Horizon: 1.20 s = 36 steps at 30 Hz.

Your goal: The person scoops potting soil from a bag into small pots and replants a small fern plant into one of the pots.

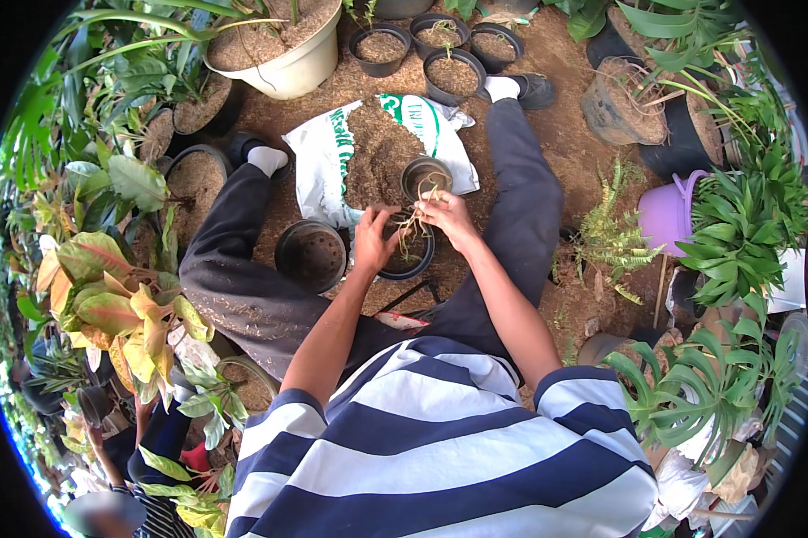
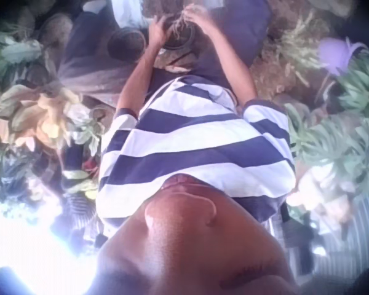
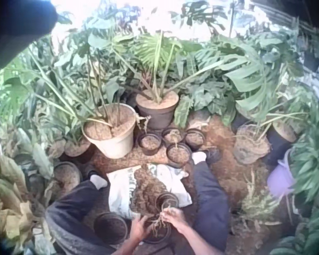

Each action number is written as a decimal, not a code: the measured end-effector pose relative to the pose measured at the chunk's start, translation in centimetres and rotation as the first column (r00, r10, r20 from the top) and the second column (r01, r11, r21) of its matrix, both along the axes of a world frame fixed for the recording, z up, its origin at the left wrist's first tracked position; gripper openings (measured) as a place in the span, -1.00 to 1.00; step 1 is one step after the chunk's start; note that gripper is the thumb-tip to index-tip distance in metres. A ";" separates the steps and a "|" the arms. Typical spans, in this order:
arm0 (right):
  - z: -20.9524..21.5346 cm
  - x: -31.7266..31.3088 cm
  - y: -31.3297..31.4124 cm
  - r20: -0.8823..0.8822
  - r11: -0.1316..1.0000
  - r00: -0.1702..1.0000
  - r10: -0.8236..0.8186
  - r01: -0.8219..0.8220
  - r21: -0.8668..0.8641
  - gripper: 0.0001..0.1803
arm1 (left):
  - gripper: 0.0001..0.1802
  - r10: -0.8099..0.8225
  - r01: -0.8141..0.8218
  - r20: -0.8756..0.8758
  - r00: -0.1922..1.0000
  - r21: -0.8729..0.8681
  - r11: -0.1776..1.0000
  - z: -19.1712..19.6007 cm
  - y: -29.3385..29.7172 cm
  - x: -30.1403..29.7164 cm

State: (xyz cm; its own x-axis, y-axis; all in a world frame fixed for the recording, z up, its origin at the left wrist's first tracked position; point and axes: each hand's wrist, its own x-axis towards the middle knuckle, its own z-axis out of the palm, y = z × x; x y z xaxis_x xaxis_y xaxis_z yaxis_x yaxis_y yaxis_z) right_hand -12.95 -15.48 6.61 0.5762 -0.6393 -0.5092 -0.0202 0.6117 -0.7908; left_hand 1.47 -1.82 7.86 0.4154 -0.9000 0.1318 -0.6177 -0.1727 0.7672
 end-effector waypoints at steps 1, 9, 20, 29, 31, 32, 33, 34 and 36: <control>-0.4 -0.1 0.2 -0.024 0.999 0.999 0.033 -0.033 -0.028 -0.77 | -0.59 -0.034 0.034 0.011 0.999 0.005 0.999 -0.8 -0.1 -0.2; -1.6 0.5 0.6 -0.161 0.968 0.979 0.127 -0.158 -0.196 -0.72 | -0.74 -0.063 0.130 -0.403 0.913 0.141 0.981 -2.9 0.3 -0.3; -3.1 -0.1 0.3 -0.340 0.912 0.924 0.173 -0.281 -0.300 -0.66 | -0.78 0.041 -0.037 -0.353 0.935 0.018 0.999 -4.2 0.6 0.3; -1.5 -0.4 0.9 -0.320 0.900 0.912 0.255 -0.345 -0.266 -0.64 | -0.71 0.173 -0.006 -0.576 0.799 0.280 0.960 -5.6 1.6 0.9; -1.6 -0.3 0.9 -0.326 0.887 0.908 0.264 -0.362 -0.288 -0.64 | -0.74 0.109 -0.010 -0.624 0.774 0.159 0.987 -6.4 2.0 0.9; -1.7 -0.2 1.0 -0.327 0.878 0.907 0.263 -0.366 -0.310 -0.65 | -0.74 0.074 -0.014 -0.644 0.761 0.098 0.995 -6.8 2.2 1.0; -2.0 -0.2 1.0 -0.332 0.871 0.908 0.256 -0.366 -0.328 -0.65 | -0.77 0.080 -0.021 -0.683 0.726 0.094 0.995 -6.7 2.0 0.8; -2.2 -0.3 1.0 -0.336 0.863 0.908 0.250 -0.366 -0.347 -0.65 | -0.79 0.085 -0.028 -0.720 0.689 0.091 0.995 -6.5 1.7 0.6; -2.5 -0.4 0.9 -0.355 0.843 0.902 0.245 -0.379 -0.382 -0.67 | -0.83 0.094 -0.026 -0.759 0.644 0.101 0.994 -6.2 1.5 0.4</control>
